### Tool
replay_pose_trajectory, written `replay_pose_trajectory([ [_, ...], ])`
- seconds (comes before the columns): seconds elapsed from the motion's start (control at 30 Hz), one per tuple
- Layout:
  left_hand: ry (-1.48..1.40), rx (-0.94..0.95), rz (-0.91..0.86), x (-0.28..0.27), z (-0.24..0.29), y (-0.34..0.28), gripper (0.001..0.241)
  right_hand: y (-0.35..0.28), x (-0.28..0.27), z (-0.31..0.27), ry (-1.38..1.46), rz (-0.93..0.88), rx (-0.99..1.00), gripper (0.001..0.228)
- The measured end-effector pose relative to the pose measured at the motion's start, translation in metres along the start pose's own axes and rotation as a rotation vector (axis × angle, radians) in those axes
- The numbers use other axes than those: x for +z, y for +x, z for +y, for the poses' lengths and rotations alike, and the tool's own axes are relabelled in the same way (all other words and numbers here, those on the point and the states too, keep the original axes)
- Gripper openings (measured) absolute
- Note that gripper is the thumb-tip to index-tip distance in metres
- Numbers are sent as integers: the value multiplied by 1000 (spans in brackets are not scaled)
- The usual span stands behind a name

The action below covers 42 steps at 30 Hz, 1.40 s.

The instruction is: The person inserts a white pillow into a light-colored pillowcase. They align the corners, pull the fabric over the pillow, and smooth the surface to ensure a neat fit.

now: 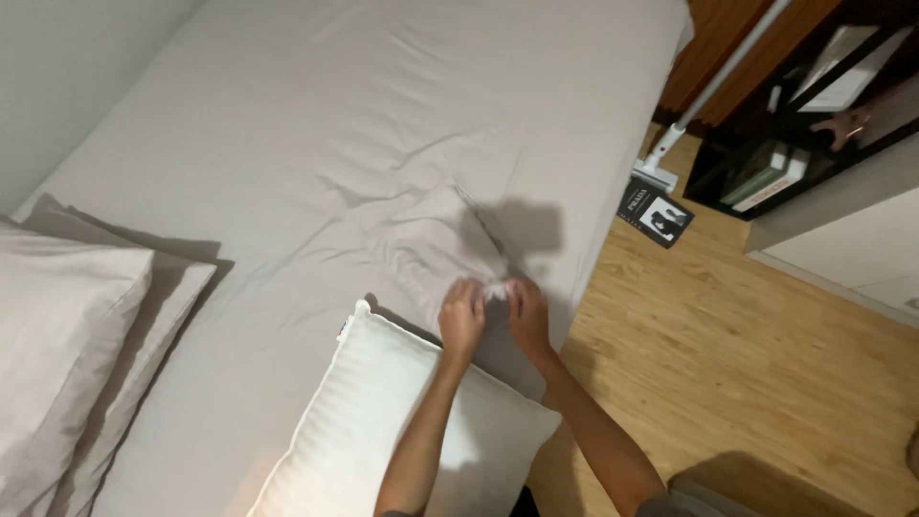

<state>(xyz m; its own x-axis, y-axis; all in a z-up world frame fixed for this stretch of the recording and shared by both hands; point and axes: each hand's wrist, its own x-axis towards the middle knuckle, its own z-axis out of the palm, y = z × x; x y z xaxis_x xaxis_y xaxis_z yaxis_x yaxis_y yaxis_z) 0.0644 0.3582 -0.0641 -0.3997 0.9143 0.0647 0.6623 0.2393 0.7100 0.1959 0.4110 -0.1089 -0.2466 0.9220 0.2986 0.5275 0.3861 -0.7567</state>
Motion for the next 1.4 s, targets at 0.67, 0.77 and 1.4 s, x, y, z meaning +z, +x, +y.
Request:
replay_pose_trajectory([
  [0.67, -378, 395, 55, -212, 159, -236, 12, -190, -349, -277, -86, 415, -221, 10],
  [0.77, -489, 423, -34, -200, 163, -282, 20, -250, -368, -288, -174, 353, -162, 13],
  [1.4, -946, 444, -708, -180, 243, -528, 39, -536, -450, -332, 42, 249, -24, 4],
])
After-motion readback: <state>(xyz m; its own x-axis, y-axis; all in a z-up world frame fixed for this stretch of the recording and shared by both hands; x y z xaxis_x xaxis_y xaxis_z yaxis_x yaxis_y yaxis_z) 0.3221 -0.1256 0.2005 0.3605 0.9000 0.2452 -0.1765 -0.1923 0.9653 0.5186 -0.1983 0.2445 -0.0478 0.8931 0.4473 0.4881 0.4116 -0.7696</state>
